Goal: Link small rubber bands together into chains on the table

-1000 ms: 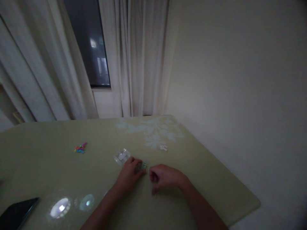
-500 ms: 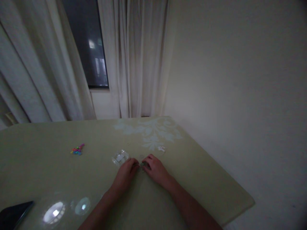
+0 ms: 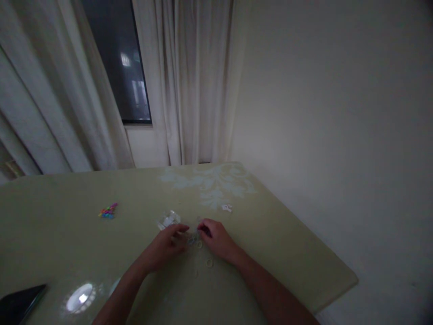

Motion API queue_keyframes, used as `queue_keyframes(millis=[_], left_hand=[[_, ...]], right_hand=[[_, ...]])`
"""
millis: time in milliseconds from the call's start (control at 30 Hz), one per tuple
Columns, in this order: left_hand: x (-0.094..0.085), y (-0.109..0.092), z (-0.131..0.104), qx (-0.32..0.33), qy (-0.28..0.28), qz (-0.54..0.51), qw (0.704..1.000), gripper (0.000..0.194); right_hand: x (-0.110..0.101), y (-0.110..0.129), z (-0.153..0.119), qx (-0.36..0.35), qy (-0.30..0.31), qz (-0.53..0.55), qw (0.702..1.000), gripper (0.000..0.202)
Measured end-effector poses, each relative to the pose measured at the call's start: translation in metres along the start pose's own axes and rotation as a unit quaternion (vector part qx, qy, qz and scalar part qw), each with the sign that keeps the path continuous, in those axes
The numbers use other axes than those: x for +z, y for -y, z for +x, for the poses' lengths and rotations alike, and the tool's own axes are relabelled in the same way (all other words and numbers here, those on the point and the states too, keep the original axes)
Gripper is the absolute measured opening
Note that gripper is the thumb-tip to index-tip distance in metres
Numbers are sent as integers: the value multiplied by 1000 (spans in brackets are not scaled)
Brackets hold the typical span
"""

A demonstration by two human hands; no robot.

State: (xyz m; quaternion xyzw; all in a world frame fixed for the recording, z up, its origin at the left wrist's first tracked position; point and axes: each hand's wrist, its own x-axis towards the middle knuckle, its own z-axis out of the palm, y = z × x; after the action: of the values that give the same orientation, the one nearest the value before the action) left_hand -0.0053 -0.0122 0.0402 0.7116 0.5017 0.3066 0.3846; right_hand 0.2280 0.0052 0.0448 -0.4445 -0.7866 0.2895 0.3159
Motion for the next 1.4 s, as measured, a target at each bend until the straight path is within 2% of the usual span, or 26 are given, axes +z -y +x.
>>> queue_keyframes(millis=[100, 133, 167, 233, 267, 333, 433, 633, 833, 967, 1167, 1267, 1400], left_hand=[[5, -7, -5, 3, 13, 44, 999, 71], [9, -9, -5, 3, 10, 56, 998, 76], [14, -11, -5, 2, 5, 66, 998, 77], [23, -13, -1, 7, -7, 78, 997, 66], [28, -13, 2, 10, -10, 80, 997, 57], [35, -13, 7, 19, -17, 74, 997, 40], [41, -12, 13, 30, -43, 68, 996, 25], [36, -13, 15, 33, -70, 63, 995, 24], [24, -10, 13, 13, -92, -13, 996, 30], [19, -7, 12, 11, -82, -51, 995, 24], [15, -5, 12, 6, -55, -18, 998, 29], [17, 0, 12, 18, -51, 1, 999, 31], [21, 7, 13, 28, -89, 35, 995, 34]], right_hand=[[-8, -3, -1, 1, 5, -3, 1000, 16], [-10, -4, -2, 1, 16, -4, 1000, 23], [-13, -5, -3, -2, 32, -6, 999, 37], [-17, -6, -5, -16, 67, -10, 998, 65], [-17, -7, -5, -25, 80, -13, 996, 69], [-14, -8, -5, -36, 85, -21, 995, 52], [-5, -8, -2, -36, 66, -40, 996, 28], [3, -7, 1, -27, 34, -54, 998, 14], [-6, -8, 2, -14, -9, -15, 1000, 15], [-8, -9, 2, -2, -20, 20, 1000, 14], [-14, -13, 1, -6, 22, 58, 998, 21], [-16, -15, 1, -6, 9, 33, 999, 23], [-12, -18, 2, -11, -2, -35, 999, 23]])
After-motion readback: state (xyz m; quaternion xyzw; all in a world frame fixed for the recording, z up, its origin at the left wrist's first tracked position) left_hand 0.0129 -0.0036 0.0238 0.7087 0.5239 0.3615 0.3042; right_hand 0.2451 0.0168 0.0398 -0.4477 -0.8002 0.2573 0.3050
